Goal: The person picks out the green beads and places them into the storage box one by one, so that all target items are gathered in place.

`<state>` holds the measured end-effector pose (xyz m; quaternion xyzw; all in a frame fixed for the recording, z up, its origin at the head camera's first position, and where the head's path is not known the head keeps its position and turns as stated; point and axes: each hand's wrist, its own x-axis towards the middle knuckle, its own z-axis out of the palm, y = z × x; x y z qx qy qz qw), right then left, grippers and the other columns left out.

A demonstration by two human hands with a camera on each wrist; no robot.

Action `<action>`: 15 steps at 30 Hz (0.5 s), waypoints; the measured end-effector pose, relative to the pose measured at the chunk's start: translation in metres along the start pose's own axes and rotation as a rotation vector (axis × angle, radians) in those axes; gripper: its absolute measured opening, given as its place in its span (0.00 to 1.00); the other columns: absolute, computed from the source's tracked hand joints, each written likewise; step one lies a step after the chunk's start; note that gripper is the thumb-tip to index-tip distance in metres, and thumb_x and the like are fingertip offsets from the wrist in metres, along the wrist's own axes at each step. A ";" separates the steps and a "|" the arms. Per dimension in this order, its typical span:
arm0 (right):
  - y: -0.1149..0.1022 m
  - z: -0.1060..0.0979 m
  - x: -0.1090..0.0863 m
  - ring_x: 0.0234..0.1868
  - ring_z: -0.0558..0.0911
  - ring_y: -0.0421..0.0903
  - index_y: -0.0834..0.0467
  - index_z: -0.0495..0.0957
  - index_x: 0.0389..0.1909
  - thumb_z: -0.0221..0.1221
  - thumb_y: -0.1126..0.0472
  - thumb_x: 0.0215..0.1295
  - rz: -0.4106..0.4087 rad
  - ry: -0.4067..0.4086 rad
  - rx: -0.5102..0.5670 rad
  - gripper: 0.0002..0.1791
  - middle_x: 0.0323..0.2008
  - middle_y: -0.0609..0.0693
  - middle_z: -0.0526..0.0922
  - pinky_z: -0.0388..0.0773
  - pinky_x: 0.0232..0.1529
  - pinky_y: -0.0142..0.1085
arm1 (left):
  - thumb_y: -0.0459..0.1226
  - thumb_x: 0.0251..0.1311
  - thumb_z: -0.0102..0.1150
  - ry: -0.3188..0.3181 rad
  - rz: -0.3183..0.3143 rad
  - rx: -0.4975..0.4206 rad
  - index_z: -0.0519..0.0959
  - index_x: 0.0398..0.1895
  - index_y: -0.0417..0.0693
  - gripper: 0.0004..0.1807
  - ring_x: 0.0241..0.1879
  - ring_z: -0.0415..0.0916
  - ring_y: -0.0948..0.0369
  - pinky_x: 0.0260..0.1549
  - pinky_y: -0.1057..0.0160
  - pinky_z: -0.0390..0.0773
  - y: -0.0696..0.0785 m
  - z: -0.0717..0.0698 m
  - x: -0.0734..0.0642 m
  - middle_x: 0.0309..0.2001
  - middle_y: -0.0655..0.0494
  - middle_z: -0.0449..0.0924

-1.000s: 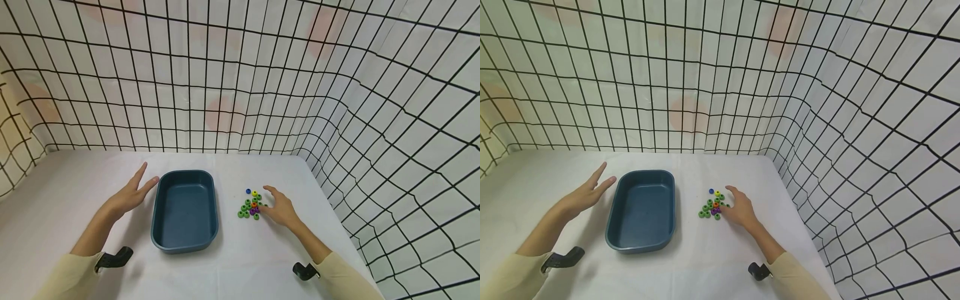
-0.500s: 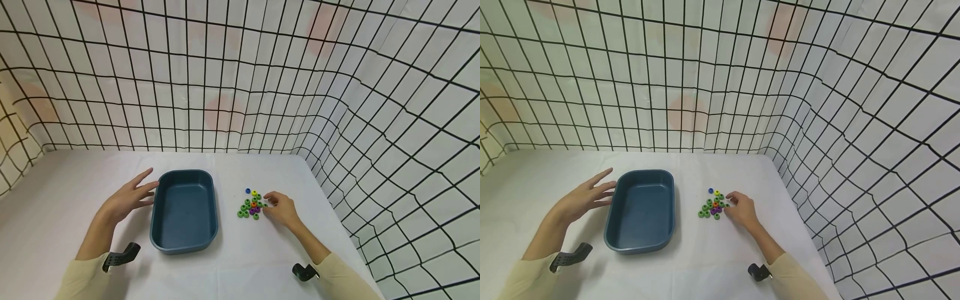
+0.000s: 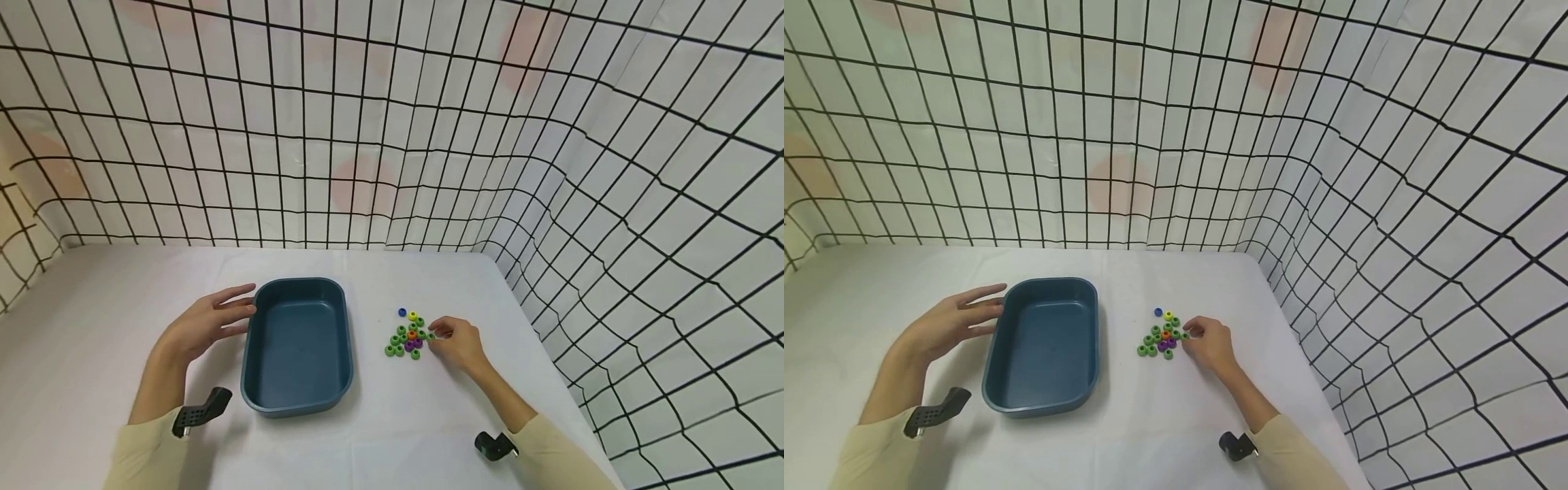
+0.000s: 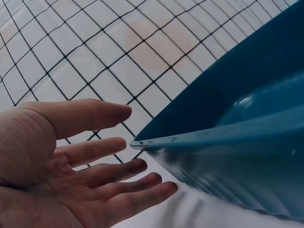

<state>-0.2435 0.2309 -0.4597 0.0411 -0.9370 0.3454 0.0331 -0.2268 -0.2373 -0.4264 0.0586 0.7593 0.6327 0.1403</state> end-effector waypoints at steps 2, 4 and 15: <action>0.000 0.001 0.000 0.44 0.84 0.53 0.60 0.86 0.41 0.70 0.69 0.54 0.005 0.006 0.003 0.12 0.38 0.54 0.87 0.81 0.51 0.50 | 0.43 0.72 0.59 0.003 -0.009 0.014 0.52 0.81 0.42 0.41 0.63 0.74 0.63 0.58 0.58 0.81 0.000 0.002 0.001 0.78 0.34 0.54; 0.000 0.001 0.001 0.44 0.84 0.52 0.59 0.87 0.40 0.70 0.69 0.54 0.007 0.008 0.008 0.11 0.38 0.53 0.87 0.81 0.50 0.50 | 0.42 0.71 0.60 0.011 -0.018 0.024 0.53 0.81 0.43 0.41 0.66 0.73 0.58 0.57 0.58 0.81 0.000 0.003 0.002 0.78 0.35 0.54; -0.003 0.001 0.000 0.43 0.85 0.51 0.59 0.87 0.38 0.71 0.69 0.53 0.008 0.014 0.017 0.10 0.37 0.52 0.89 0.82 0.50 0.49 | 0.34 0.68 0.62 0.010 -0.017 -0.023 0.54 0.80 0.41 0.41 0.57 0.76 0.73 0.52 0.65 0.83 -0.007 0.006 0.004 0.77 0.34 0.53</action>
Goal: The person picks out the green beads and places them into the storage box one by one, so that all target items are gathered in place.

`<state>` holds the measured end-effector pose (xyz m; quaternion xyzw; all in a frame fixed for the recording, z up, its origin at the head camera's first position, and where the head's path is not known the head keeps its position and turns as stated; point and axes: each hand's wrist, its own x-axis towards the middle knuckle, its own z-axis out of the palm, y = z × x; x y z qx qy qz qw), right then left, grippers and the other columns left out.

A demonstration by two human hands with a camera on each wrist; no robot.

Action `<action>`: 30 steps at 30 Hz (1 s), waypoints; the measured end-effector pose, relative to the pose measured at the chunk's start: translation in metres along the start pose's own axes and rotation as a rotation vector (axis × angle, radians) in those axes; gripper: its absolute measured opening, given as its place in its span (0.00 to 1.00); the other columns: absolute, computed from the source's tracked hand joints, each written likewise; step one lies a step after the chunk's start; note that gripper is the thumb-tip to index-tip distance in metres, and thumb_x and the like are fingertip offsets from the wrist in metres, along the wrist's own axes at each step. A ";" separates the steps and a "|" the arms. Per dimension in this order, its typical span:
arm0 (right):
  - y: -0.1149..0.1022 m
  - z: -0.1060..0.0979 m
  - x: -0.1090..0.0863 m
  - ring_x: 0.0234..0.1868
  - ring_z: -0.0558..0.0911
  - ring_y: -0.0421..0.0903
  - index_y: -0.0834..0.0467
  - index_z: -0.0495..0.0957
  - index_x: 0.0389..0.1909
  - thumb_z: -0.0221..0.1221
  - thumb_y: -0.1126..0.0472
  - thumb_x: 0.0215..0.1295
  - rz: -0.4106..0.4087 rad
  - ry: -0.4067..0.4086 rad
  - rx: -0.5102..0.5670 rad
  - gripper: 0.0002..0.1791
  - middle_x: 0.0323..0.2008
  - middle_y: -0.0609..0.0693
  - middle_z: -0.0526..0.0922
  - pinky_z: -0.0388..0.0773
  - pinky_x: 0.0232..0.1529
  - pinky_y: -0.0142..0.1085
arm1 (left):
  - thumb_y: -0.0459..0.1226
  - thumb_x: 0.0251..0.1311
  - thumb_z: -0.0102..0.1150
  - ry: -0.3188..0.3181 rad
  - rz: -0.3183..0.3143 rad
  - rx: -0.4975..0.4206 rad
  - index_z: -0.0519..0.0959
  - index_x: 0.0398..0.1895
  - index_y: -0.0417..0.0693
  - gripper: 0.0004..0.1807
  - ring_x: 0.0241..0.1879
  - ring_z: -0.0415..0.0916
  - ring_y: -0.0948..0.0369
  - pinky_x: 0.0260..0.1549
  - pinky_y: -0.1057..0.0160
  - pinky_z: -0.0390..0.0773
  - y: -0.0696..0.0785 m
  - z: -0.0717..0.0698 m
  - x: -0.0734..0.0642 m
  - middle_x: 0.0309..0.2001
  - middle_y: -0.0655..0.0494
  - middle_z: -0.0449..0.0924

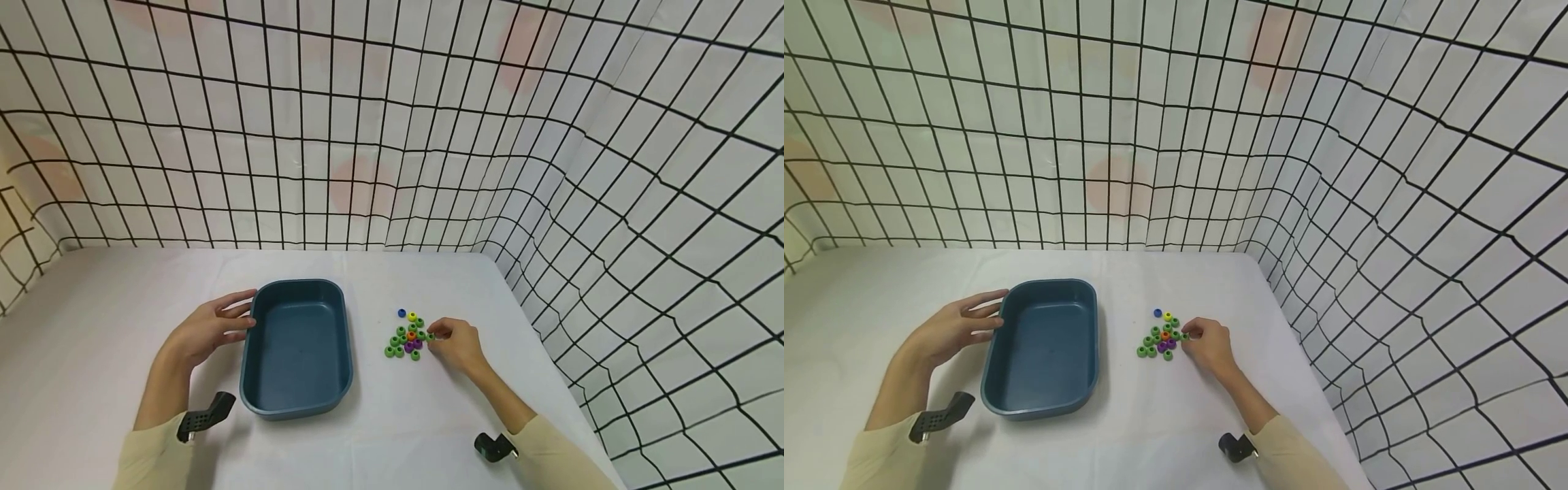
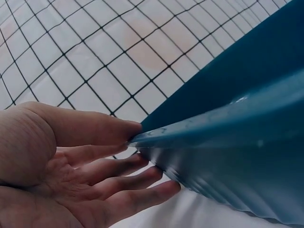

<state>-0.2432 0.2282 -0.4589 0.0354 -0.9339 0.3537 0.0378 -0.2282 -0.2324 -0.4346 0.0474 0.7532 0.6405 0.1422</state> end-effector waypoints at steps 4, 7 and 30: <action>-0.001 0.001 0.001 0.45 0.87 0.52 0.59 0.87 0.38 0.71 0.70 0.54 0.002 0.000 0.001 0.10 0.38 0.53 0.89 0.82 0.51 0.50 | 0.34 0.68 0.61 -0.002 0.014 -0.006 0.54 0.80 0.42 0.41 0.63 0.75 0.66 0.53 0.66 0.82 0.001 0.001 0.000 0.78 0.36 0.54; -0.002 0.002 0.001 0.46 0.87 0.54 0.60 0.86 0.39 0.70 0.70 0.54 0.003 -0.002 0.000 0.11 0.40 0.54 0.89 0.82 0.53 0.51 | 0.34 0.69 0.60 0.002 0.016 -0.011 0.54 0.80 0.43 0.40 0.71 0.69 0.53 0.56 0.64 0.82 0.001 0.002 0.001 0.78 0.37 0.54; -0.001 -0.004 0.005 0.41 0.86 0.51 0.60 0.87 0.39 0.71 0.67 0.54 -0.004 0.025 -0.015 0.11 0.36 0.54 0.89 0.82 0.49 0.50 | 0.35 0.70 0.60 -0.027 0.030 -0.041 0.51 0.81 0.46 0.41 0.75 0.57 0.39 0.62 0.49 0.77 -0.009 0.004 0.004 0.79 0.37 0.50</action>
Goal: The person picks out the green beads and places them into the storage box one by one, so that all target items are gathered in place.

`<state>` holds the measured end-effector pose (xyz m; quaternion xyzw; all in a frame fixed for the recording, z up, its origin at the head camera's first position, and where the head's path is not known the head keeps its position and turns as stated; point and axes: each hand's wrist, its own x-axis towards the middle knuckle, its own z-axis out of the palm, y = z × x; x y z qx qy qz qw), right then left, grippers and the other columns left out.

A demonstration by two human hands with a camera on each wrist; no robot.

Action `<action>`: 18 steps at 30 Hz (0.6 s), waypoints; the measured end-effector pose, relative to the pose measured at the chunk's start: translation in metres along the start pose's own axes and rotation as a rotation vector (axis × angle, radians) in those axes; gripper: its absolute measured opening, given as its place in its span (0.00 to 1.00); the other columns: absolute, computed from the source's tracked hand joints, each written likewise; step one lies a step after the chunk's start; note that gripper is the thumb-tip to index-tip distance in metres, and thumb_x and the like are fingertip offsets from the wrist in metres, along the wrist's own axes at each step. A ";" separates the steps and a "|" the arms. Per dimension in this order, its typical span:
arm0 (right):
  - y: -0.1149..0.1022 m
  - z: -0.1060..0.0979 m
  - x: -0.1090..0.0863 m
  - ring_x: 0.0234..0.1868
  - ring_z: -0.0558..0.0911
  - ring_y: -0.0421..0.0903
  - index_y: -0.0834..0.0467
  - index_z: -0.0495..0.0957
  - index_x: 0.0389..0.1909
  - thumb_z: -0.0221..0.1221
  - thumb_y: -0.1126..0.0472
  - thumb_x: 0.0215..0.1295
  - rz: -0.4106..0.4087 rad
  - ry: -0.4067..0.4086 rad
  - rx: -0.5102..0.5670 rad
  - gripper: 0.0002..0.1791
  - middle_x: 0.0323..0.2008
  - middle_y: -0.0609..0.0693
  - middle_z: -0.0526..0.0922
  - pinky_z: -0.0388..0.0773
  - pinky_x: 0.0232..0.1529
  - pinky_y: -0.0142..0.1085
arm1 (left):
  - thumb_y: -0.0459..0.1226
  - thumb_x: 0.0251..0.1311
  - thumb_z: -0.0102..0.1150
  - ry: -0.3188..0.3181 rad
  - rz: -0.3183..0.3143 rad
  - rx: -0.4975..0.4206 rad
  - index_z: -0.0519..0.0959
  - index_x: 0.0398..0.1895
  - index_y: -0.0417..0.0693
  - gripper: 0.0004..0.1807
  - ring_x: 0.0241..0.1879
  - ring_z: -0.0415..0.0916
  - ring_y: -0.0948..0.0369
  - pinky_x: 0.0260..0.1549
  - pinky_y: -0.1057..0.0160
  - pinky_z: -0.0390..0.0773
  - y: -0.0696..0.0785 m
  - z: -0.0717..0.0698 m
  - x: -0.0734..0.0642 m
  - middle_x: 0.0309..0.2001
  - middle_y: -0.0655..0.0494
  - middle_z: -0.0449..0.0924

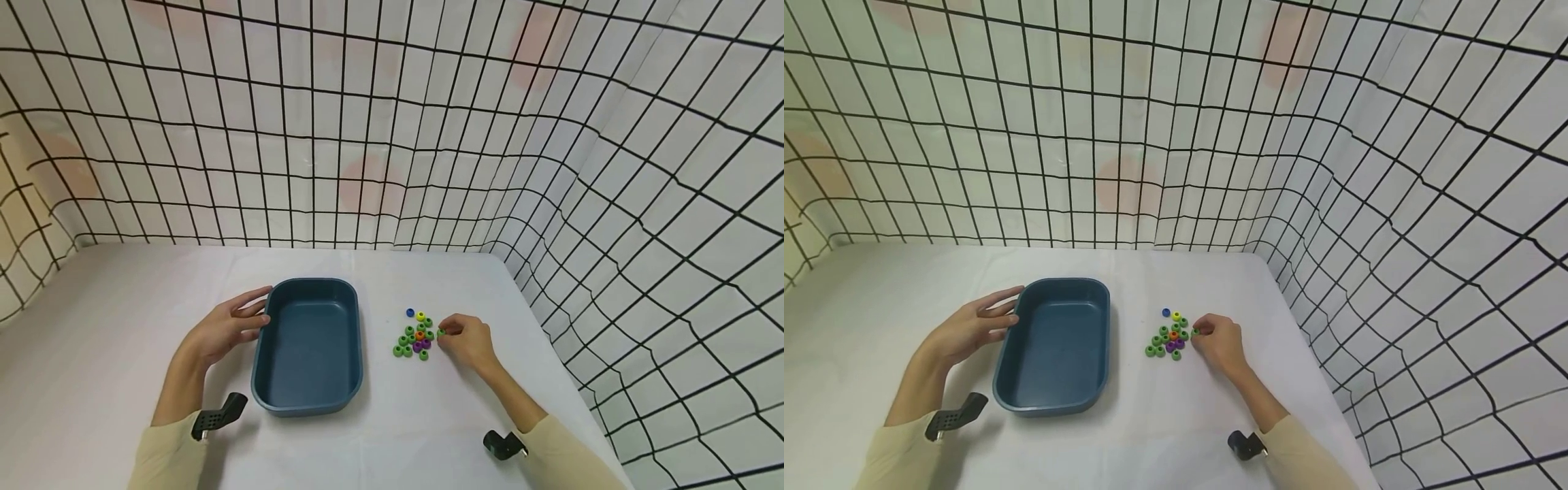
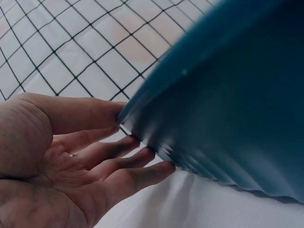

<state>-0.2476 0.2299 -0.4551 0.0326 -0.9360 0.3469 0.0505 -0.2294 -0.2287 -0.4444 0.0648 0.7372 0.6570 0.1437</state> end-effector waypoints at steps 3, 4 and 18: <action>-0.002 -0.003 0.004 0.41 0.87 0.53 0.60 0.87 0.40 0.71 0.67 0.55 -0.009 0.007 -0.002 0.11 0.36 0.55 0.89 0.82 0.49 0.50 | 0.35 0.70 0.60 0.005 -0.005 0.000 0.51 0.81 0.46 0.41 0.75 0.58 0.39 0.62 0.50 0.78 -0.002 0.000 0.000 0.79 0.37 0.50; -0.003 -0.004 0.005 0.41 0.87 0.53 0.60 0.87 0.40 0.71 0.67 0.55 -0.009 0.011 -0.001 0.11 0.36 0.55 0.89 0.82 0.49 0.50 | 0.35 0.70 0.60 0.004 -0.003 0.001 0.51 0.81 0.46 0.41 0.75 0.58 0.39 0.61 0.51 0.78 -0.002 0.000 0.000 0.79 0.37 0.50; -0.044 -0.001 0.023 0.40 0.87 0.50 0.58 0.87 0.39 0.71 0.63 0.58 -0.105 0.032 0.066 0.09 0.35 0.53 0.89 0.84 0.43 0.44 | 0.35 0.71 0.59 0.012 0.010 0.040 0.51 0.81 0.46 0.41 0.72 0.63 0.37 0.59 0.52 0.80 -0.002 -0.001 -0.002 0.79 0.35 0.50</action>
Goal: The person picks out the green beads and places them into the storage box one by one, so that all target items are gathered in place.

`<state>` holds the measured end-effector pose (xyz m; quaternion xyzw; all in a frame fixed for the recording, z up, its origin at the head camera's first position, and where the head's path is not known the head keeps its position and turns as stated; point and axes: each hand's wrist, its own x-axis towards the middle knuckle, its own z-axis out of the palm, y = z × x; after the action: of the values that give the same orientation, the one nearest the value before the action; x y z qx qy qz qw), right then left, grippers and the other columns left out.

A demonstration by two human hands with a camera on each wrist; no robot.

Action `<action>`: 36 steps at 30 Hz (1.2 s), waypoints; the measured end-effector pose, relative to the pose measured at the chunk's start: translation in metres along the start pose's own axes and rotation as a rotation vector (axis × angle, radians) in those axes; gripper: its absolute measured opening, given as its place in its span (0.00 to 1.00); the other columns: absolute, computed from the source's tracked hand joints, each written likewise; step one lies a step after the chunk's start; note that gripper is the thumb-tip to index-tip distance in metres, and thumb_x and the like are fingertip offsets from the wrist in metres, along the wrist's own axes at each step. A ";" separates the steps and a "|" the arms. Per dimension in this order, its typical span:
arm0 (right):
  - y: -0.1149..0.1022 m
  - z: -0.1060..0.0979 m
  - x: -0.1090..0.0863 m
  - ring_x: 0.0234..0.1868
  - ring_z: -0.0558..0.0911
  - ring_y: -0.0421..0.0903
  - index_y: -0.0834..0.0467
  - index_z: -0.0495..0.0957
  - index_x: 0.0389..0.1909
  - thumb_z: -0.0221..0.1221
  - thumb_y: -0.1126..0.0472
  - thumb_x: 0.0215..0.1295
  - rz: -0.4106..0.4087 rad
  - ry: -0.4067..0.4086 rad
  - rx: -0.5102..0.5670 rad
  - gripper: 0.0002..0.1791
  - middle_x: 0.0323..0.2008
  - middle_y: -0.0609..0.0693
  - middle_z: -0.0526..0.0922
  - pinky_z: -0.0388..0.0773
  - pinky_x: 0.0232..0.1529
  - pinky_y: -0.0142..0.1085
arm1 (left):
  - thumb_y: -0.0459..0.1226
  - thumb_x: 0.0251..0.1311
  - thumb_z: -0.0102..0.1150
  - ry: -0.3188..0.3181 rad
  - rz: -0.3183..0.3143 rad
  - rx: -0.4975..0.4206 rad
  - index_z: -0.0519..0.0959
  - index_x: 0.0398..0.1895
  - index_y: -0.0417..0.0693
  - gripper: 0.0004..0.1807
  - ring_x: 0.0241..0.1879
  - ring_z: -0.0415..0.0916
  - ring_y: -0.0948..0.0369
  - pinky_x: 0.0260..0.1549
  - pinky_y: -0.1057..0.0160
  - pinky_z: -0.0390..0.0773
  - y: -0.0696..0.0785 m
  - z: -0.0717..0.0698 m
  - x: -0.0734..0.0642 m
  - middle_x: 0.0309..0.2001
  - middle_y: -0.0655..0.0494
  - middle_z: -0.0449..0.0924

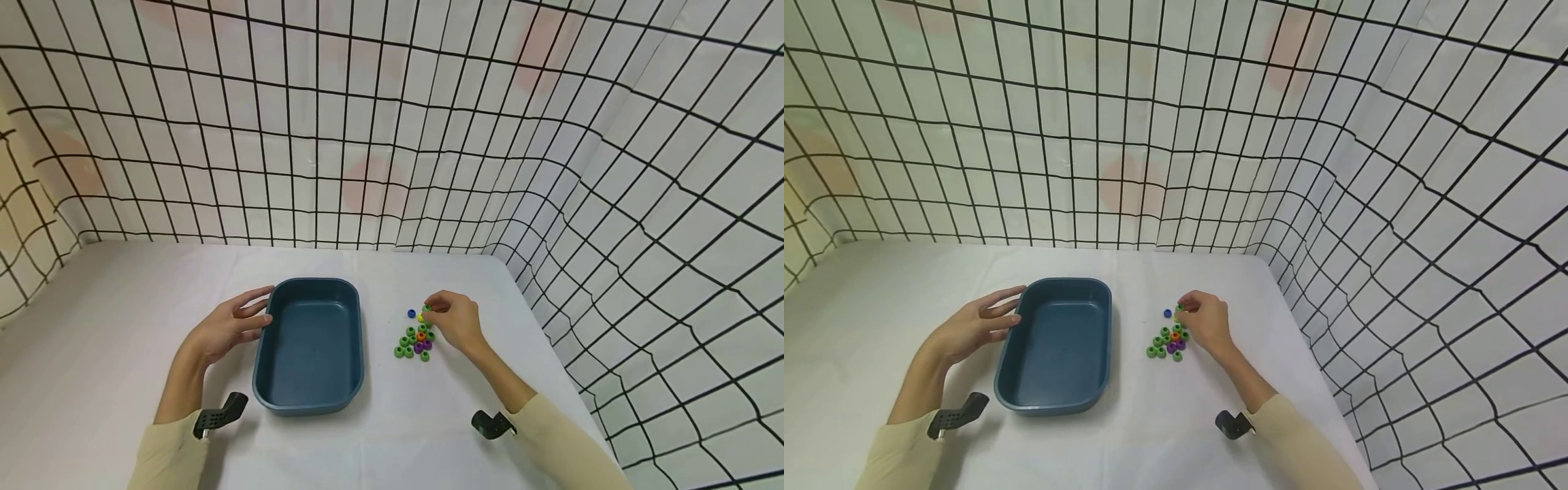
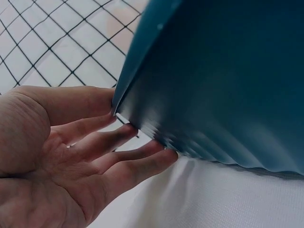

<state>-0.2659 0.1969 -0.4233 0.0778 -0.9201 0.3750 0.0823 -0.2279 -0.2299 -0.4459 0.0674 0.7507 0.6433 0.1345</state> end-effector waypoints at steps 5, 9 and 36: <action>-0.022 0.003 0.006 0.38 0.87 0.50 0.58 0.87 0.39 0.71 0.62 0.59 -0.042 0.004 0.010 0.08 0.35 0.53 0.89 0.84 0.40 0.40 | 0.38 0.70 0.60 0.000 -0.007 0.007 0.51 0.82 0.48 0.42 0.72 0.63 0.38 0.60 0.50 0.79 0.000 0.001 0.001 0.79 0.36 0.50; -0.043 0.008 0.011 0.38 0.87 0.50 0.59 0.87 0.39 0.70 0.62 0.60 -0.097 0.033 0.028 0.08 0.35 0.53 0.89 0.84 0.40 0.41 | 0.38 0.70 0.61 0.005 -0.007 0.005 0.51 0.82 0.49 0.42 0.72 0.64 0.38 0.59 0.52 0.80 0.000 0.001 0.001 0.79 0.35 0.50; -0.108 0.085 0.020 0.35 0.87 0.47 0.62 0.86 0.42 0.67 0.62 0.64 -0.352 0.017 0.063 0.09 0.36 0.54 0.90 0.84 0.35 0.33 | 0.34 0.70 0.60 0.018 0.014 0.016 0.53 0.81 0.47 0.40 0.72 0.63 0.37 0.61 0.46 0.78 0.002 0.001 -0.002 0.78 0.35 0.51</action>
<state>-0.2716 0.0590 -0.4059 0.2371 -0.8794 0.3839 0.1519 -0.2262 -0.2292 -0.4435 0.0679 0.7564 0.6389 0.1227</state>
